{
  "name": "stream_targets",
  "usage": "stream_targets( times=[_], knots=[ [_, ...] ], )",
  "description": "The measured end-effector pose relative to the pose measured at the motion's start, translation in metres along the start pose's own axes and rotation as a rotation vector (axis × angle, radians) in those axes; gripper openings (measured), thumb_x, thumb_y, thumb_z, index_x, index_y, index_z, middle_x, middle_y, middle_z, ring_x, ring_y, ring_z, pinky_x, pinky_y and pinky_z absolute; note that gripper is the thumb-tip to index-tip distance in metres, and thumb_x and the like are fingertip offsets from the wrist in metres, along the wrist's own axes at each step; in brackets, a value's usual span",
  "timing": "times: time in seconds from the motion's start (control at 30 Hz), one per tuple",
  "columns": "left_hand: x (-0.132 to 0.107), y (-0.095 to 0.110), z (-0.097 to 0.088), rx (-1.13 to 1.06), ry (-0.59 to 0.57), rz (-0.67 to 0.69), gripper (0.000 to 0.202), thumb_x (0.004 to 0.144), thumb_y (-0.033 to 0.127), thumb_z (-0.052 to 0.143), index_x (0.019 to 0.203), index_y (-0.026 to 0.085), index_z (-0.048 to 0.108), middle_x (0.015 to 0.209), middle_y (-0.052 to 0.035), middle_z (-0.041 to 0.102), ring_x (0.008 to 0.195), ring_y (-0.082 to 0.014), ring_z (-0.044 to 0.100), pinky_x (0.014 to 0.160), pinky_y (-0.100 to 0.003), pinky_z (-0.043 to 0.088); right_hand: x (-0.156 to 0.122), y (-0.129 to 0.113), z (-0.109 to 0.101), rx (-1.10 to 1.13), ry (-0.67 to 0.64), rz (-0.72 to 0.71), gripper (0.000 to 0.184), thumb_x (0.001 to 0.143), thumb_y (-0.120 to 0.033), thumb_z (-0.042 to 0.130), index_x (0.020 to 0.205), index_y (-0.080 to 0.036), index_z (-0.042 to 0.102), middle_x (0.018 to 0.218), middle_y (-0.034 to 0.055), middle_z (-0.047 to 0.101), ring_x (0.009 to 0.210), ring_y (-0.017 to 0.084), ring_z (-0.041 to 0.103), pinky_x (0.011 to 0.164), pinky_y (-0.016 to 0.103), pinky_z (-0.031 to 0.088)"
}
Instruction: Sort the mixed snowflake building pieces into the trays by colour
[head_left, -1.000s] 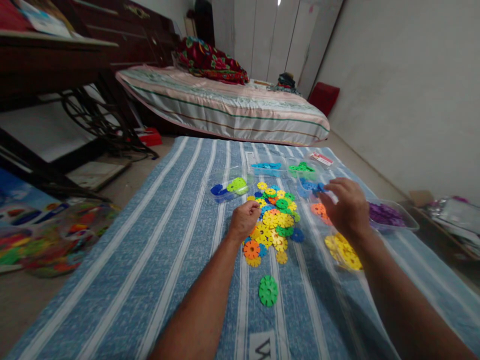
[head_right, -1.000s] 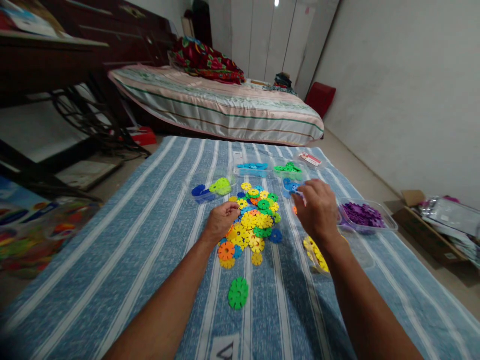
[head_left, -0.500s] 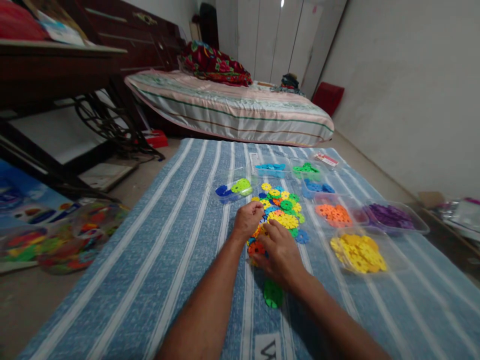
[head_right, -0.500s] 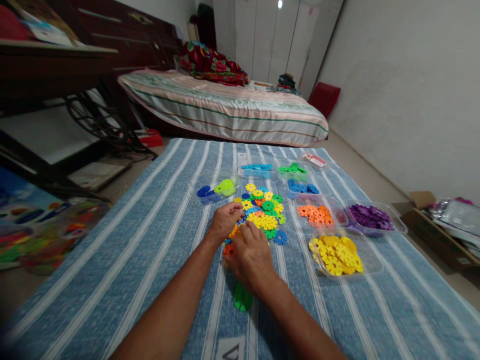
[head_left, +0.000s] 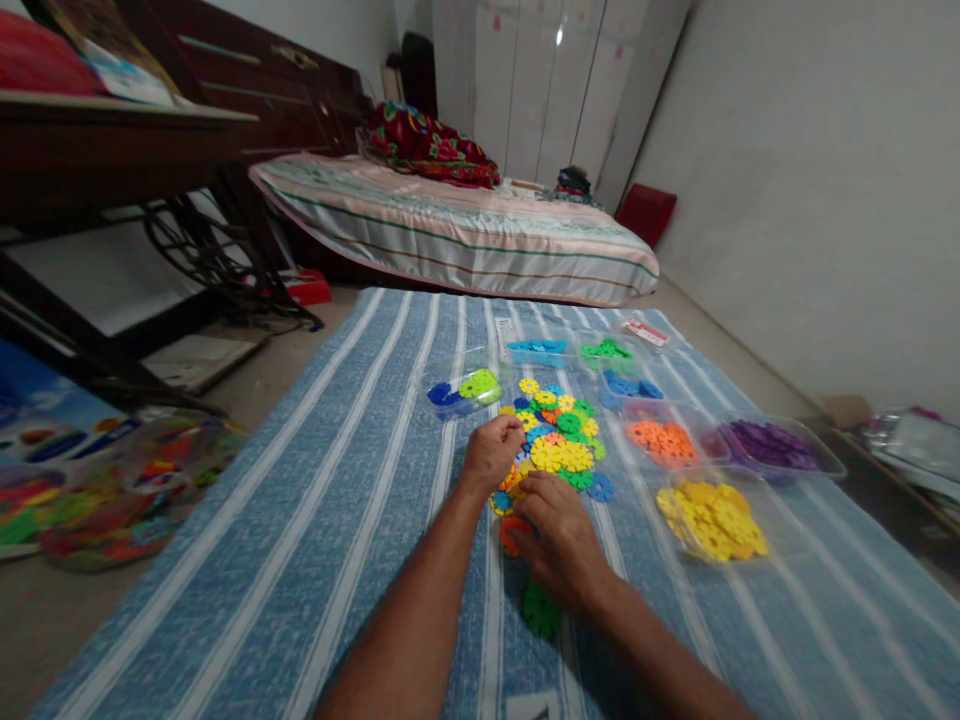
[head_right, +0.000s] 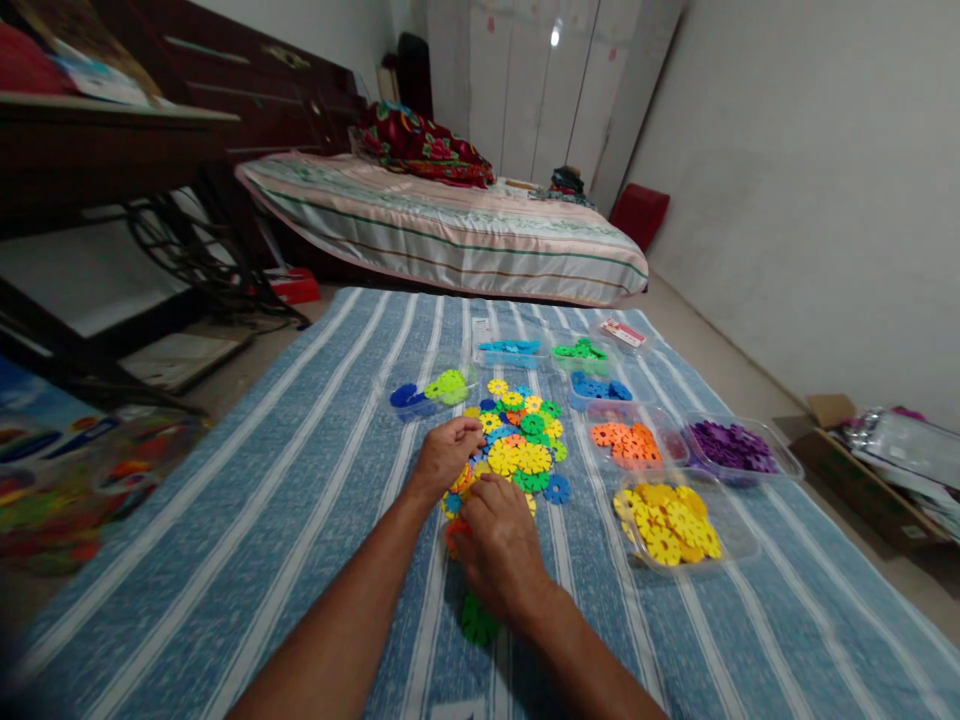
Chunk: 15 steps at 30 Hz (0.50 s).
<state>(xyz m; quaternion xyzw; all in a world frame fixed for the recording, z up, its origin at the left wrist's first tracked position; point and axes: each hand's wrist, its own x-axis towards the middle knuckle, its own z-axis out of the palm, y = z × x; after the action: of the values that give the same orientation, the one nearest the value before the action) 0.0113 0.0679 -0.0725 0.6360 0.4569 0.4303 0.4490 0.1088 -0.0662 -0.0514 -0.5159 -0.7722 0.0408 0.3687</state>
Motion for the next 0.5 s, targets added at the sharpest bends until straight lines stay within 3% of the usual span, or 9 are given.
stream_targets(
  times=[0.1,0.2,0.37,0.43,0.5],
  knots=[
    [0.0,0.003,-0.001,-0.034,-0.005,-0.016,0.015,0.071,0.026,0.054,0.079,0.018,0.064,0.063,0.0021,0.065,0.056,-0.012,0.06,0.054,-0.021,0.046,0.004,0.0,-0.014,0.031,0.045,-0.003,0.008,0.084,-0.02,0.055,0.08,-0.023,0.061,0.099,0.0072,0.067,0.101,0.021,0.06,0.091,0.038,0.05],
    [0.0,0.003,0.0,-0.038,-0.013,-0.024,0.015,0.071,0.025,0.054,0.079,0.018,0.064,0.063,0.0021,0.065,0.055,-0.0116,0.059,0.053,-0.021,0.045,0.011,0.014,-0.044,-0.05,0.136,0.011,0.01,0.087,-0.022,0.055,0.078,-0.022,0.059,0.096,0.0077,0.067,0.098,0.021,0.062,0.088,0.037,0.05],
    [-0.001,0.001,0.002,-0.011,-0.009,-0.01,0.016,0.072,0.025,0.053,0.078,0.017,0.064,0.062,0.0015,0.065,0.056,-0.0119,0.059,0.055,-0.021,0.046,0.021,0.061,-0.105,-0.482,0.414,0.172,0.009,0.086,-0.024,0.057,0.08,-0.019,0.062,0.091,0.0125,0.067,0.091,0.027,0.061,0.084,0.046,0.047],
    [-0.001,0.0,0.002,-0.003,-0.013,-0.007,0.016,0.073,0.026,0.052,0.079,0.017,0.065,0.063,0.0013,0.066,0.057,-0.0121,0.06,0.056,-0.022,0.046,0.021,0.069,-0.112,-0.573,0.451,0.212,0.01,0.085,-0.024,0.056,0.087,-0.017,0.064,0.092,0.0136,0.067,0.092,0.029,0.06,0.084,0.048,0.046],
    [-0.001,0.001,0.001,0.008,-0.019,-0.004,0.016,0.073,0.026,0.052,0.077,0.017,0.064,0.064,0.0013,0.066,0.057,-0.0122,0.059,0.056,-0.022,0.046,0.019,0.063,-0.102,-0.532,0.398,0.181,0.012,0.086,-0.024,0.055,0.09,-0.017,0.064,0.095,0.0135,0.066,0.095,0.028,0.059,0.085,0.046,0.046]
  ],
)
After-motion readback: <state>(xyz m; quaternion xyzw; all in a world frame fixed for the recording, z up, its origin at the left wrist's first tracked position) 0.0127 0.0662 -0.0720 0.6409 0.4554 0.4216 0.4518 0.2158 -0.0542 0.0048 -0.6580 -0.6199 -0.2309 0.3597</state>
